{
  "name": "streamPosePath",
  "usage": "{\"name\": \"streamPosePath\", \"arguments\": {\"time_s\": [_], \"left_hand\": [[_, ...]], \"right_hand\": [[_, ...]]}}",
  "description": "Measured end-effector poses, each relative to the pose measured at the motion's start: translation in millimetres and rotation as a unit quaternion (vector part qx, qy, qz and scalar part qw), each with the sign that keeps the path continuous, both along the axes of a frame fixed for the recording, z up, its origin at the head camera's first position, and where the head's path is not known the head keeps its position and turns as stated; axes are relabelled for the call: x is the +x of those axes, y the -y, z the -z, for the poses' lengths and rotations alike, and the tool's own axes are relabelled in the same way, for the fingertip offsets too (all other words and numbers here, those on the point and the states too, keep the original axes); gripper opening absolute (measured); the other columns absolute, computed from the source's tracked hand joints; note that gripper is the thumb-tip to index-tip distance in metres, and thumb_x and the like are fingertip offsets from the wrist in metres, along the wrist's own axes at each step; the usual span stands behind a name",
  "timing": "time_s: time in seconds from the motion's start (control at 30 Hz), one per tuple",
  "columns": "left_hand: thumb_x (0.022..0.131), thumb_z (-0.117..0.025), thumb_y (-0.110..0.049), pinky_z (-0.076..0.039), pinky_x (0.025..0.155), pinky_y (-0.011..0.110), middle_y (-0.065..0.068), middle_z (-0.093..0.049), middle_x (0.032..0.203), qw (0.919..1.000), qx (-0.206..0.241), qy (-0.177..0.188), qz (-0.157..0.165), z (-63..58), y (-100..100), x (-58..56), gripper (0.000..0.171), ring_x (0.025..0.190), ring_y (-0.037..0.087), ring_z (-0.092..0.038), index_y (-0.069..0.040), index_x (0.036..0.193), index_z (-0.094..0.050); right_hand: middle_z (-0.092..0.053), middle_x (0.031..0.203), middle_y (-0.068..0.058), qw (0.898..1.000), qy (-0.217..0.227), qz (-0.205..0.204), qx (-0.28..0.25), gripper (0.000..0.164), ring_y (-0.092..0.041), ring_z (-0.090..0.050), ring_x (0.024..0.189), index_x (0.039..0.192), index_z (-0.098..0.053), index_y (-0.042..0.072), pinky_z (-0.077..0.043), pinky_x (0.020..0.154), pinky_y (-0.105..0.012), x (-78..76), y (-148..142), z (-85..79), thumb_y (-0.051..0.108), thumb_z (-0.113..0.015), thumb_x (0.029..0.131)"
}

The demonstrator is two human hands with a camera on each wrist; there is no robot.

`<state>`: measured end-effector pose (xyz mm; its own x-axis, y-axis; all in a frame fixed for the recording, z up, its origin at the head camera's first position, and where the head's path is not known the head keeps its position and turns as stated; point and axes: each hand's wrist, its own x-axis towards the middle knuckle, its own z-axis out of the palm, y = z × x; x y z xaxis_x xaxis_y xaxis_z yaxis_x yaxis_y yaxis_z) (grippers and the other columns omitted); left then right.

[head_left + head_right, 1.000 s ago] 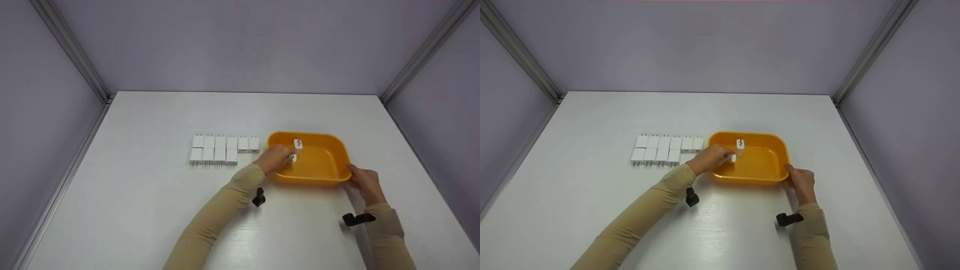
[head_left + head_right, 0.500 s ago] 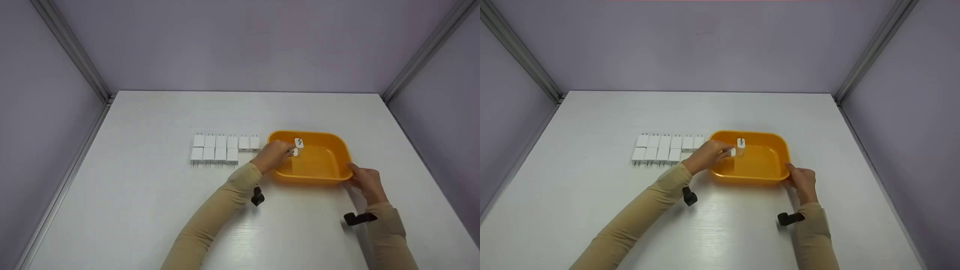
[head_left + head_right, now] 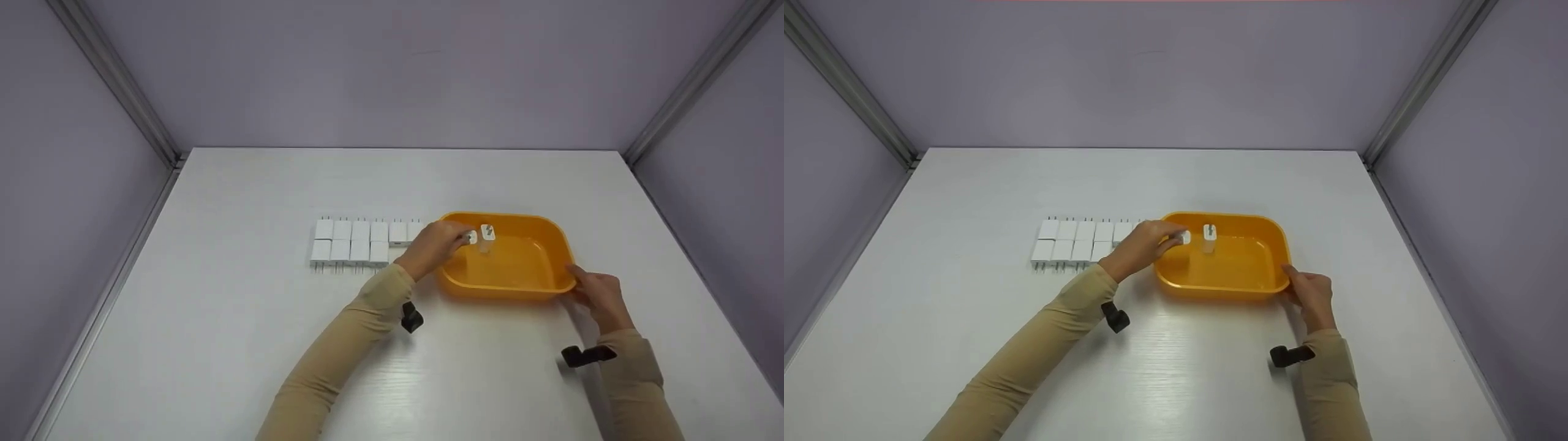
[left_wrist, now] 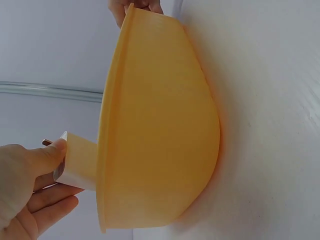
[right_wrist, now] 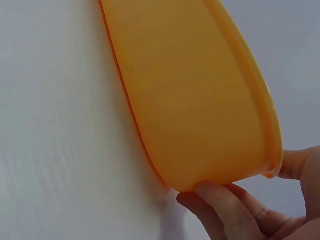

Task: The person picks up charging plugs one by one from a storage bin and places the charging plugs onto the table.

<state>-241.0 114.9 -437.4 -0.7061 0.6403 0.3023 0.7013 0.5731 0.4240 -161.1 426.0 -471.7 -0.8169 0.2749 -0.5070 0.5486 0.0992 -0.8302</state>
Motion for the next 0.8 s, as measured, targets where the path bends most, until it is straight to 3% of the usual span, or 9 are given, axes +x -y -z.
{"name": "streamPosePath", "arguments": {"time_s": [0.17,0.37,0.57,0.8], "left_hand": [[0.096,-0.056,-0.014,-0.057,0.088,0.027,0.009,-0.074,0.106,0.9998,0.017,-0.002,-0.006,-2.4,8,-1.5,0.023,0.097,0.02,-0.07,-0.004,0.114,-0.068],[0.096,-0.056,-0.014,-0.056,0.091,0.029,0.009,-0.074,0.107,0.9995,0.026,-0.005,-0.018,-3.3,19,-2.1,0.024,0.098,0.021,-0.07,-0.004,0.116,-0.067],[0.096,-0.056,-0.013,-0.057,0.091,0.027,0.01,-0.074,0.109,0.9989,0.037,-0.012,-0.026,-6.4,29,-0.4,0.029,0.1,0.02,-0.071,-0.002,0.121,-0.065],[0.096,-0.056,-0.011,-0.056,0.093,0.029,0.012,-0.072,0.116,0.9977,0.053,-0.018,-0.039,-11.2,44,0.2,0.031,0.105,0.023,-0.07,0.0,0.123,-0.063]], "right_hand": [[-0.066,0.072,0.017,1.0,-0.008,0.001,-0.003,0.044,0.001,-0.067,0.07,0.107,-0.06,0.007,-0.056,0.072,-0.014,0.8,-1,0.3,0.046,-0.065,0.087],[-0.064,0.074,0.018,1.0,0.007,-0.005,0.01,0.058,0.001,-0.065,0.072,0.121,-0.056,0.002,-0.054,0.073,-0.014,0.2,0,1.8,0.049,-0.063,0.088],[-0.069,0.071,0.015,1.0,-0.003,0.009,-0.013,0.044,0.0,-0.065,0.068,0.104,-0.066,0.007,-0.054,0.069,-0.015,0.4,0,1.5,0.047,-0.068,0.085],[-0.067,0.073,0.016,1.0,0.006,0.011,0.002,0.059,0.001,-0.063,0.069,0.12,-0.058,0.003,-0.053,0.07,-0.015,-0.4,1,2.3,0.049,-0.067,0.085]]}}
